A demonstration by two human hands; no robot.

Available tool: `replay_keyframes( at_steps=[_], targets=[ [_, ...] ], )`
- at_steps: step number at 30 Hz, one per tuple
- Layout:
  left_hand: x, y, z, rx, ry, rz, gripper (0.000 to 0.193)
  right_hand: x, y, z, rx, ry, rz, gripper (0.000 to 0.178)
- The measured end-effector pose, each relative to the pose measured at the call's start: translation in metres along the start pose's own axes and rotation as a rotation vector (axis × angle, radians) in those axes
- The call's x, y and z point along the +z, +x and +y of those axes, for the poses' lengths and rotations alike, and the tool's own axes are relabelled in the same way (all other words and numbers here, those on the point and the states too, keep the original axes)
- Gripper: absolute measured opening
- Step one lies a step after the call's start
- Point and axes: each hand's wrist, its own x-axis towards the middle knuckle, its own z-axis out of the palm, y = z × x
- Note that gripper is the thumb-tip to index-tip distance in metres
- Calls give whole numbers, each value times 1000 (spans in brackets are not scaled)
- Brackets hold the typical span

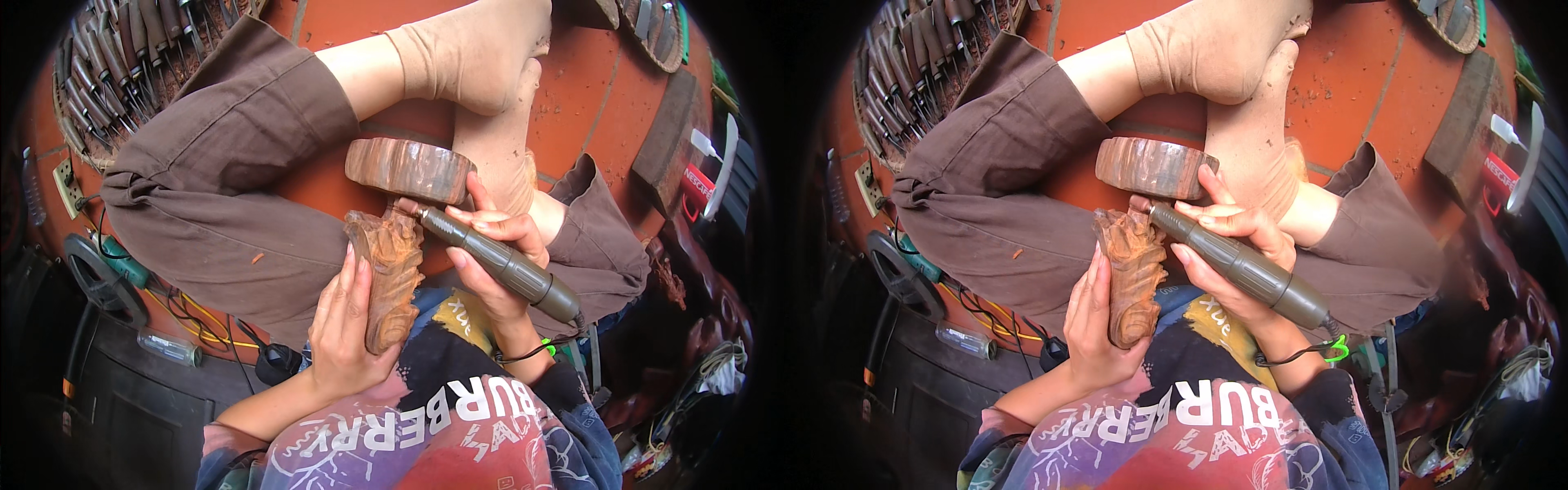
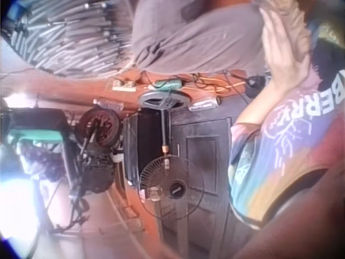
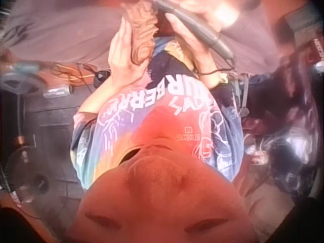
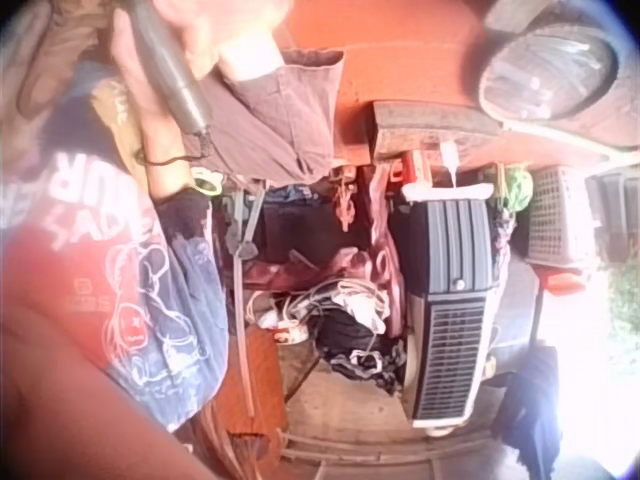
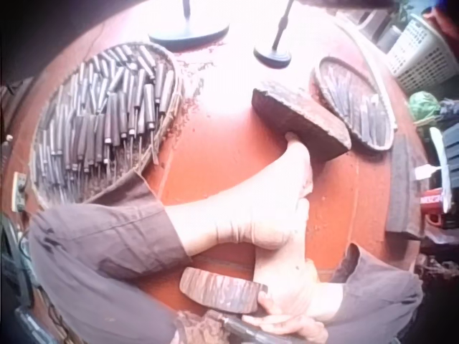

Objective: The person carves a wooden piece using a rotary tool, holding the workpiece with their left hand and operating the tool with their right. They rotate the wood to access different areas and briefly swap the tool to their left hand to adjust a bit before resuming carving.

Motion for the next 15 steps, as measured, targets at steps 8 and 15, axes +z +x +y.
replay_keyframes(
  at_steps=[8,15],
  targets=[
    [-8,-3,0,-12,37,-35,93,-11,-6,7,32,332,123,26],
    [-53,8,-10,-417,-785,-117,99,-20,2,-2,61,444,212,24]
  ],
)
